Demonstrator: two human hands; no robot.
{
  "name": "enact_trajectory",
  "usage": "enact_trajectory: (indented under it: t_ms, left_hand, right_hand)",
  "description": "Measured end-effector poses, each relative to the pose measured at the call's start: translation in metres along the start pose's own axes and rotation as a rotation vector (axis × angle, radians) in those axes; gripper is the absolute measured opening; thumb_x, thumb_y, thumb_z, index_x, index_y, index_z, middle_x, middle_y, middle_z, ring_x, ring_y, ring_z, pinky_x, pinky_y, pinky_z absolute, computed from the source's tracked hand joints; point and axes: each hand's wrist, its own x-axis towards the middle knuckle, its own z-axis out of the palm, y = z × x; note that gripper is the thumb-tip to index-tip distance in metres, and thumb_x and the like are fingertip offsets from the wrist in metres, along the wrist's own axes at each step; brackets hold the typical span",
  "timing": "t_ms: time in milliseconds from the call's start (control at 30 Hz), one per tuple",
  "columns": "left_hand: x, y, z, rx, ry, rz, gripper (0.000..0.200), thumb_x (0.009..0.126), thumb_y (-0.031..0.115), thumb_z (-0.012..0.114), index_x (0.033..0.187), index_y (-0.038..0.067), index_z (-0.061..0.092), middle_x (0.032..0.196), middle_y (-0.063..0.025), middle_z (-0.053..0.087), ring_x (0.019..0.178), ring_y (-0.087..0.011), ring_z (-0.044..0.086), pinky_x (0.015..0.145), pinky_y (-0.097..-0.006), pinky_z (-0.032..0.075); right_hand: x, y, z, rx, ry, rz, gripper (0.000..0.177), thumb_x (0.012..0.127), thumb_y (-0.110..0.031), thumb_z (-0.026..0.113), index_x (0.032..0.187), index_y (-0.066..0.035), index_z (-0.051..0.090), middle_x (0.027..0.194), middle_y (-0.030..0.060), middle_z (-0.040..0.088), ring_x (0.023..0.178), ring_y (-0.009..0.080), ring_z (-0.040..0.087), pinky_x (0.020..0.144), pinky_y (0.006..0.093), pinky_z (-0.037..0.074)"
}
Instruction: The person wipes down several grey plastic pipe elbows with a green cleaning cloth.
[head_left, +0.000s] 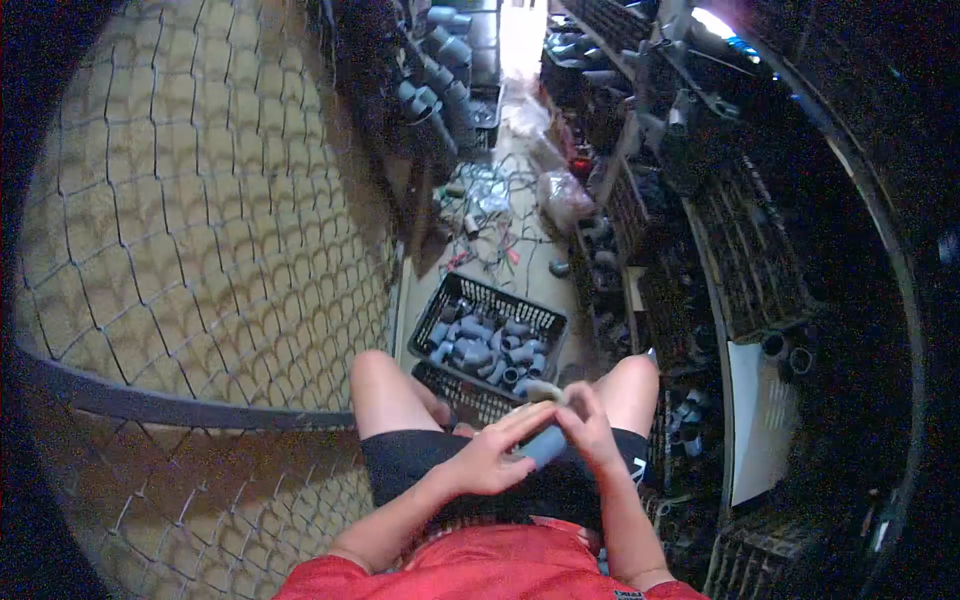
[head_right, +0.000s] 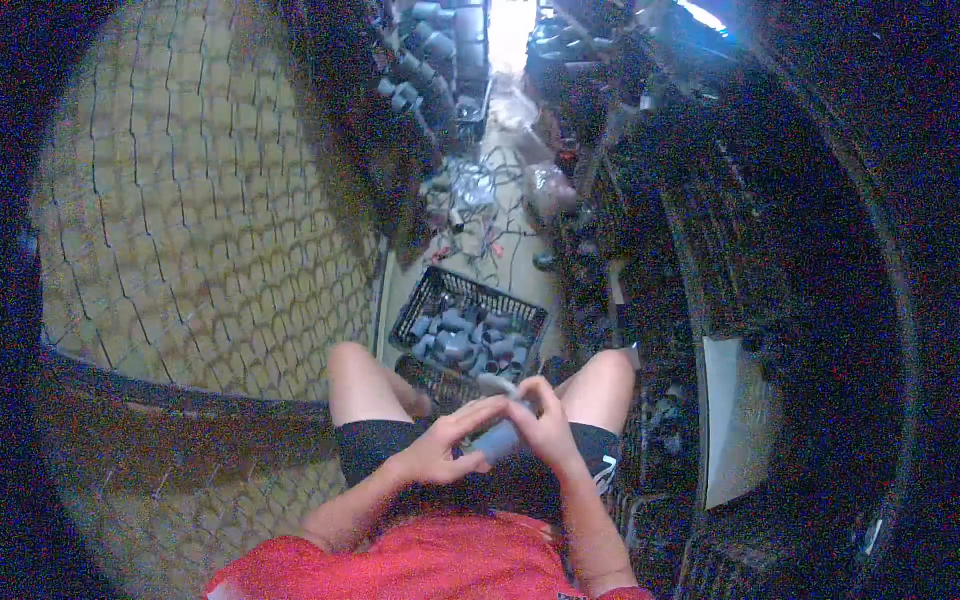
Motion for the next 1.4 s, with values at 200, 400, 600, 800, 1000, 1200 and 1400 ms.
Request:
enact_trajectory:
  t_ms: [200, 400, 600, 800, 1000, 1200, 1400]
  left_hand:
    - [0.014, -0.016, 0.007, 0.454, 0.120, -0.046, 0.079, 0.067, 0.000, 0.068, 0.141, -0.001, 0.041, 0.136, -0.0248, 0.051, 0.124, -0.0390, 0.052, 0.105, -0.0410, 0.043]
    - [-0.010, -0.051, 0.031, 0.101, 0.053, -0.204, 0.049, 0.067, 0.006, 0.076, 0.114, 0.004, 0.062, 0.100, -0.0155, 0.068, 0.092, -0.0328, 0.068, 0.081, -0.0388, 0.053]
    - [-0.008, -0.020, 0.021, -0.220, 0.335, -0.311, 0.056, 0.070, 0.006, 0.075, 0.124, 0.003, 0.060, 0.117, -0.0137, 0.065, 0.110, -0.0257, 0.064, 0.095, -0.0354, 0.048]
    - [-0.006, -0.039, 0.037, 0.069, 0.327, -0.168, 0.052, 0.070, 0.004, 0.075, 0.119, 0.000, 0.061, 0.110, -0.0122, 0.068, 0.106, -0.0252, 0.065, 0.094, -0.0359, 0.050]
    - [0.002, -0.045, 0.050, -0.688, 0.021, -0.631, 0.027, 0.083, 0.012, 0.072, 0.109, 0.007, 0.066, 0.097, -0.0017, 0.067, 0.083, -0.0090, 0.062, 0.071, -0.0289, 0.053]
    - [0.025, -0.146, 0.024, -0.354, 0.451, -0.765, 0.018, 0.090, 0.016, 0.053, 0.091, 0.004, 0.065, 0.064, -0.0060, 0.062, 0.050, -0.0168, 0.059, 0.044, -0.0309, 0.044]
    - [0.011, -0.299, -0.012, -0.398, 0.400, -1.018, 0.036, 0.096, 0.033, 0.052, 0.094, 0.001, 0.067, 0.069, -0.0109, 0.066, 0.046, -0.0176, 0.059, 0.040, -0.0305, 0.045]
  right_hand:
    - [0.005, 0.003, 0.036, 0.001, 0.301, 0.114, 0.028, 0.096, -0.023, 0.060, 0.115, -0.006, 0.049, 0.104, 0.0071, 0.052, 0.096, 0.0165, 0.051, 0.085, 0.0303, 0.044]
    - [-0.005, -0.015, 0.040, -0.386, 0.157, -0.746, 0.036, 0.088, -0.013, 0.061, 0.116, -0.006, 0.038, 0.113, 0.0183, 0.051, 0.103, 0.0278, 0.052, 0.094, 0.0419, 0.042]
    - [-0.010, -0.007, 0.031, 0.022, 0.168, -0.418, 0.036, 0.085, -0.020, 0.065, 0.113, -0.005, 0.048, 0.112, 0.0143, 0.056, 0.107, 0.0275, 0.054, 0.098, 0.0406, 0.041]
    - [-0.004, -0.005, 0.034, 0.313, -0.020, -0.420, 0.017, 0.081, -0.011, 0.069, 0.093, -0.004, 0.059, 0.099, 0.0088, 0.060, 0.097, 0.0206, 0.057, 0.091, 0.0358, 0.044]
    - [-0.012, -0.034, 0.017, 0.305, -0.186, -0.384, 0.035, 0.084, -0.018, 0.073, 0.111, -0.005, 0.053, 0.098, 0.0089, 0.059, 0.093, 0.0231, 0.056, 0.085, 0.0369, 0.045]
    - [-0.035, -0.082, -0.099, -0.673, 0.829, -0.641, 0.044, 0.094, -0.034, 0.058, 0.123, -0.001, 0.054, 0.122, 0.0159, 0.058, 0.116, 0.0305, 0.053, 0.104, 0.0425, 0.038]
    - [-0.096, -0.074, -0.286, -1.546, 1.339, -0.267, 0.048, 0.092, -0.024, 0.062, 0.131, 0.001, 0.052, 0.134, 0.0247, 0.052, 0.127, 0.0399, 0.047, 0.108, 0.0487, 0.036]
